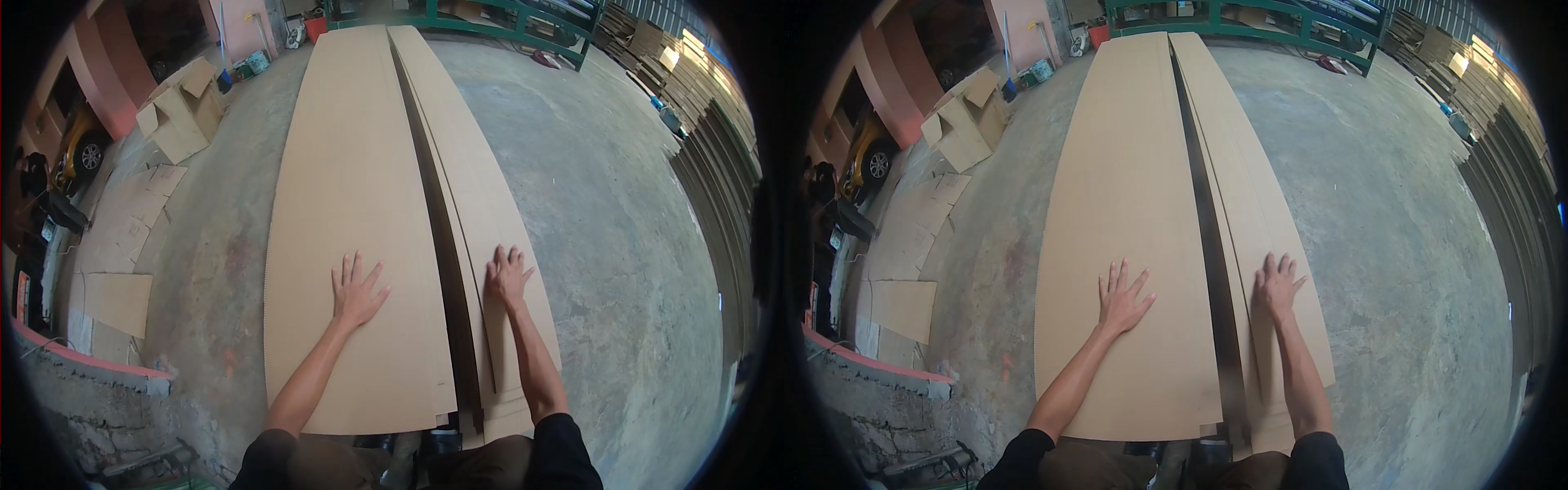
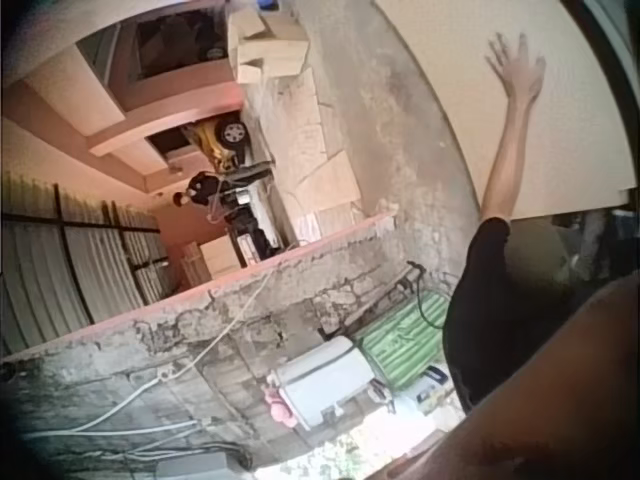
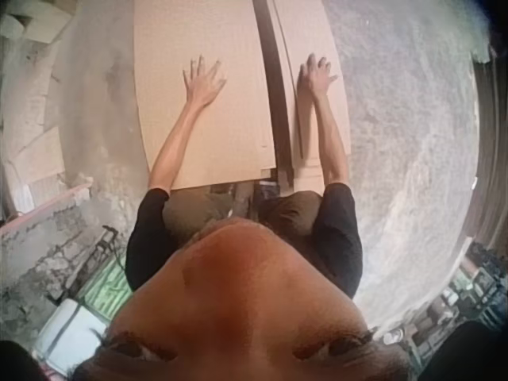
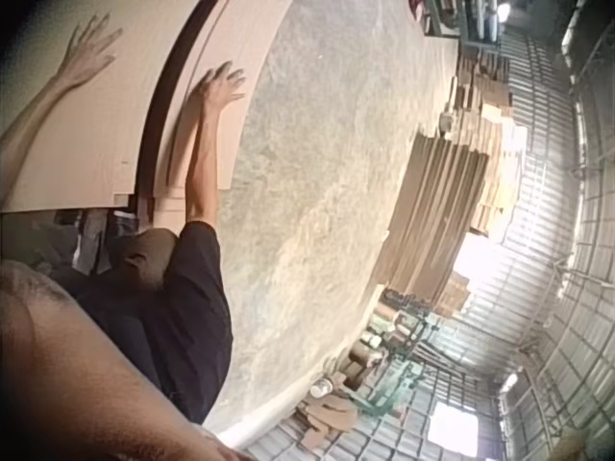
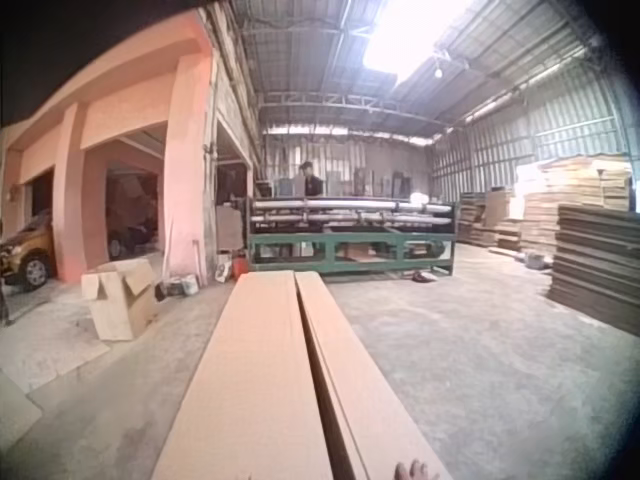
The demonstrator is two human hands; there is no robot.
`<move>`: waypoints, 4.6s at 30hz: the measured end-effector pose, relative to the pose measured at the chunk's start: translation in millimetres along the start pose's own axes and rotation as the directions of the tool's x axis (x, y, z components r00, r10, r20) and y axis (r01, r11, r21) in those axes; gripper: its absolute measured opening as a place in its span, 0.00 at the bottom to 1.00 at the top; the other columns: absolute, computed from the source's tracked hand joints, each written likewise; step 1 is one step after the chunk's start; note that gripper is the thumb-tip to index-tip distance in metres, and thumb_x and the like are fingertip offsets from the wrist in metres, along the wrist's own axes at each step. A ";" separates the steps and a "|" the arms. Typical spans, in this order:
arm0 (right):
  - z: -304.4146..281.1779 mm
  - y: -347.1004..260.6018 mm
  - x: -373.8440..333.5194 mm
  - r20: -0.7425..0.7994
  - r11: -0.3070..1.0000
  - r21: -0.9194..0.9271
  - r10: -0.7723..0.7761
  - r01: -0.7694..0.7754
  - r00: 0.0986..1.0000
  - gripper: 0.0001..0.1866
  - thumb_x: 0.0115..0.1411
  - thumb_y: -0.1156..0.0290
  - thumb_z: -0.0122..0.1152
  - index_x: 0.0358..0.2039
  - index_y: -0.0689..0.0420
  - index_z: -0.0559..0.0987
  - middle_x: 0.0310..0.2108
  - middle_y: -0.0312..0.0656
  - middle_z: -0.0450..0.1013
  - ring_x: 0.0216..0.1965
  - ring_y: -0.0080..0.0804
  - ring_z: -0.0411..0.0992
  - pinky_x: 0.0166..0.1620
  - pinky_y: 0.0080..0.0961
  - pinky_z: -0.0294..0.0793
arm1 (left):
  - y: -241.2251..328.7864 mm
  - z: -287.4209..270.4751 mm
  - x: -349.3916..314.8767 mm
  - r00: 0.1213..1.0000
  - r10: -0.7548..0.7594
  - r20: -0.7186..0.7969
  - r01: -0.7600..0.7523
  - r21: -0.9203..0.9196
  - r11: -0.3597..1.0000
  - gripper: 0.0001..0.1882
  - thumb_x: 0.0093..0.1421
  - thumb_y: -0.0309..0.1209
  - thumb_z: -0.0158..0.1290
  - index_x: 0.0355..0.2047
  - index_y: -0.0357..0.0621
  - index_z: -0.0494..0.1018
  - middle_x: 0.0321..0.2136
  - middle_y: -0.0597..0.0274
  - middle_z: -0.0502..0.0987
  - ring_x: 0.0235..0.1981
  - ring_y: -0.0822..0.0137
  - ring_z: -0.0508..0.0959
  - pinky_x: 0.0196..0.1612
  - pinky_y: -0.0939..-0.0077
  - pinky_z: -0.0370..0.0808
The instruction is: The person repeatedly picks up large flat cardboard sheets from a pile and places them onto a stack in front of them. The person uses both hands to align the sheets and ensure they are stacked neatly. The task continues throughout the video with the person handling the cardboard one sheet at a time.
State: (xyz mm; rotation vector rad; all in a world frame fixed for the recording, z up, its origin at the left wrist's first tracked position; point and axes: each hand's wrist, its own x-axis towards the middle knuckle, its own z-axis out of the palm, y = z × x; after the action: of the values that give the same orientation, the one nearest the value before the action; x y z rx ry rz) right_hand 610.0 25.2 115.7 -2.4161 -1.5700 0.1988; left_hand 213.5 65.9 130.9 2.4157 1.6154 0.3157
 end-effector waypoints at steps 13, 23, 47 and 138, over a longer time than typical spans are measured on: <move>10.8 -29.6 -94.7 0.019 0.999 -0.031 -0.021 0.022 1.000 0.55 0.63 0.30 0.61 0.82 0.45 0.54 0.82 0.67 0.38 0.82 0.69 0.33 0.72 0.86 0.30 | -111.5 -29.0 -127.3 0.814 -0.552 -0.179 0.560 -0.011 0.829 0.40 0.66 0.55 0.61 0.77 0.68 0.65 0.82 0.48 0.48 0.80 0.35 0.48 0.77 0.28 0.44; 13.2 -37.0 -74.7 -0.002 1.000 0.022 0.011 -0.011 1.000 0.54 0.63 0.31 0.64 0.81 0.43 0.57 0.82 0.67 0.39 0.82 0.67 0.34 0.72 0.87 0.30 | -140.6 -29.9 -61.0 0.870 -0.428 -0.244 0.432 -0.039 0.901 0.39 0.64 0.57 0.62 0.73 0.61 0.72 0.78 0.51 0.59 0.75 0.30 0.57 0.77 0.35 0.53; -37.4 -64.3 -66.0 -0.224 0.940 0.168 -0.256 0.296 0.940 0.49 0.68 0.39 0.63 0.82 0.44 0.56 0.82 0.68 0.35 0.82 0.70 0.31 0.74 0.81 0.32 | -77.5 -40.1 -49.7 0.912 -0.130 -0.389 0.140 -0.003 0.990 0.38 0.67 0.52 0.59 0.77 0.68 0.64 0.81 0.42 0.47 0.81 0.35 0.45 0.78 0.31 0.42; 0.3 83.9 -60.7 -0.278 0.971 0.167 0.211 -0.169 0.937 0.44 0.69 0.38 0.61 0.72 0.60 0.70 0.56 0.62 0.78 0.57 0.62 0.78 0.59 0.54 0.76 | -148.5 -34.6 -198.4 0.814 -0.571 0.109 0.401 -0.816 0.416 0.40 0.76 0.35 0.55 0.81 0.40 0.51 0.78 0.49 0.61 0.76 0.58 0.63 0.77 0.64 0.58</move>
State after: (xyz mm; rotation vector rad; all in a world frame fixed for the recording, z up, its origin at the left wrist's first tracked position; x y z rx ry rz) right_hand 658.8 -62.6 90.3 -2.3562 -1.1550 -0.0166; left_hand -1.4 -60.3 108.5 1.1587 1.6335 0.9542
